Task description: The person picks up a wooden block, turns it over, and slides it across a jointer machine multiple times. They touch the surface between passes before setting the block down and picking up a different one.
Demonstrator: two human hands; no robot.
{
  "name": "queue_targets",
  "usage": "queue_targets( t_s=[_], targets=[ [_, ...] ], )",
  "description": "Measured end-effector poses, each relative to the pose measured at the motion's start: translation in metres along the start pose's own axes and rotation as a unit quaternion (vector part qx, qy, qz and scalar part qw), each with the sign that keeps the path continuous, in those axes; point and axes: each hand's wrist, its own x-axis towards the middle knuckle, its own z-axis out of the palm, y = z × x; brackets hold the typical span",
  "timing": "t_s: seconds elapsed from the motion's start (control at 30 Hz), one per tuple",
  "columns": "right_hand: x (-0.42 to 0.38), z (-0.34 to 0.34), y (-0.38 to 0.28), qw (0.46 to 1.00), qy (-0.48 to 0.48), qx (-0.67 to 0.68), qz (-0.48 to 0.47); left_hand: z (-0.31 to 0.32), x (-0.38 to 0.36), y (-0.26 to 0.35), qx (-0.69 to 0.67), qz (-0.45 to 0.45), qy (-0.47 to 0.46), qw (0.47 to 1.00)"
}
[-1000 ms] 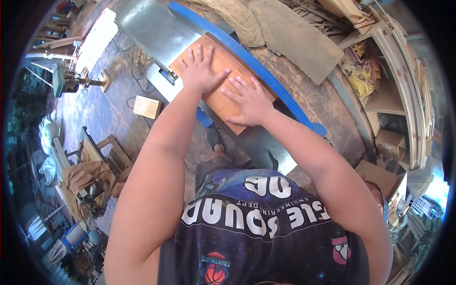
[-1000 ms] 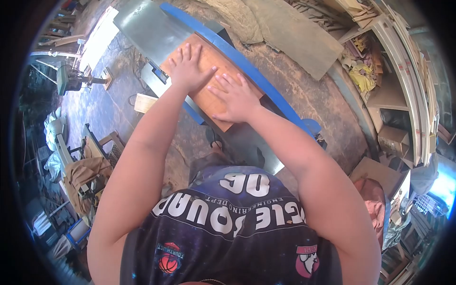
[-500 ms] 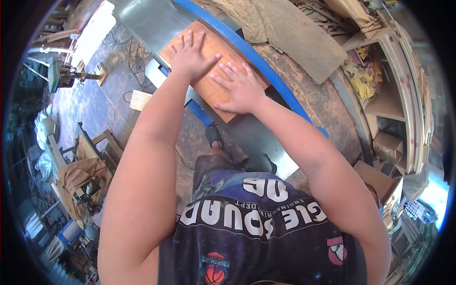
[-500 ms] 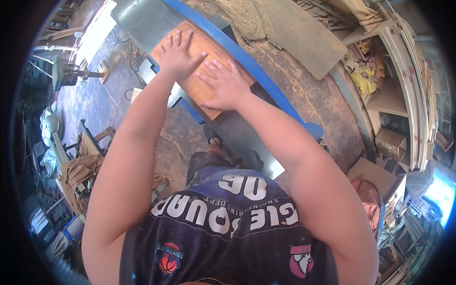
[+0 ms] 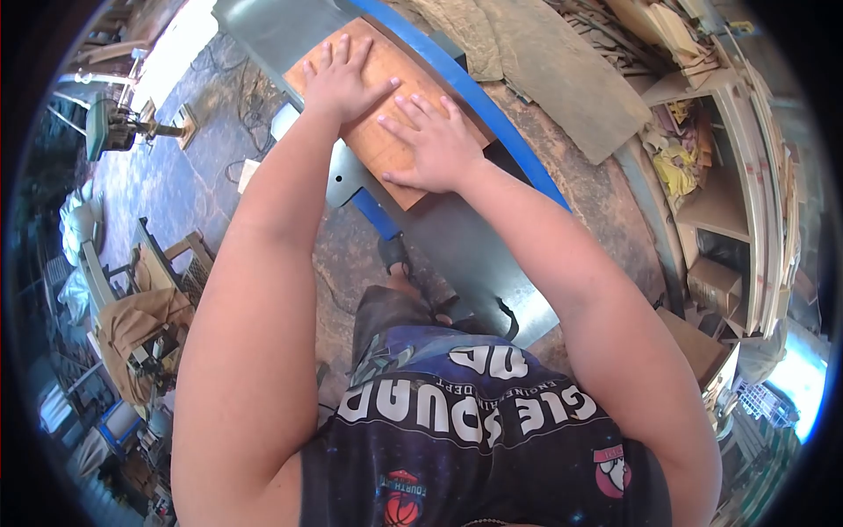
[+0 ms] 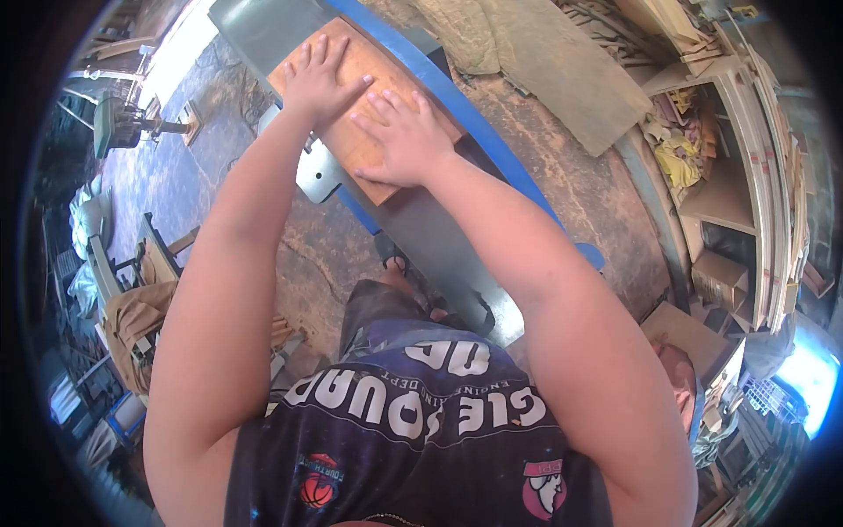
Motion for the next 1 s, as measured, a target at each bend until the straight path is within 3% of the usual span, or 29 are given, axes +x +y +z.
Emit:
queue_targets(
  t_s=[0.4, 0.5, 1.0],
  targets=[
    [0.043, 0.013, 0.002, 0.999, 0.018, -0.028, -0.006, 0.003, 0.031, -0.029, 0.043, -0.001, 0.015, 0.999],
    [0.054, 0.016, 0.002, 0.999, 0.021, -0.03, -0.007, -0.035, 0.029, -0.023, -0.009, -0.022, -0.023, 0.999],
    [0.114, 0.022, 0.002, 0.999, 0.035, -0.021, -0.007, -0.023, 0.073, -0.07, -0.038, -0.022, -0.031, 0.999]
  ],
)
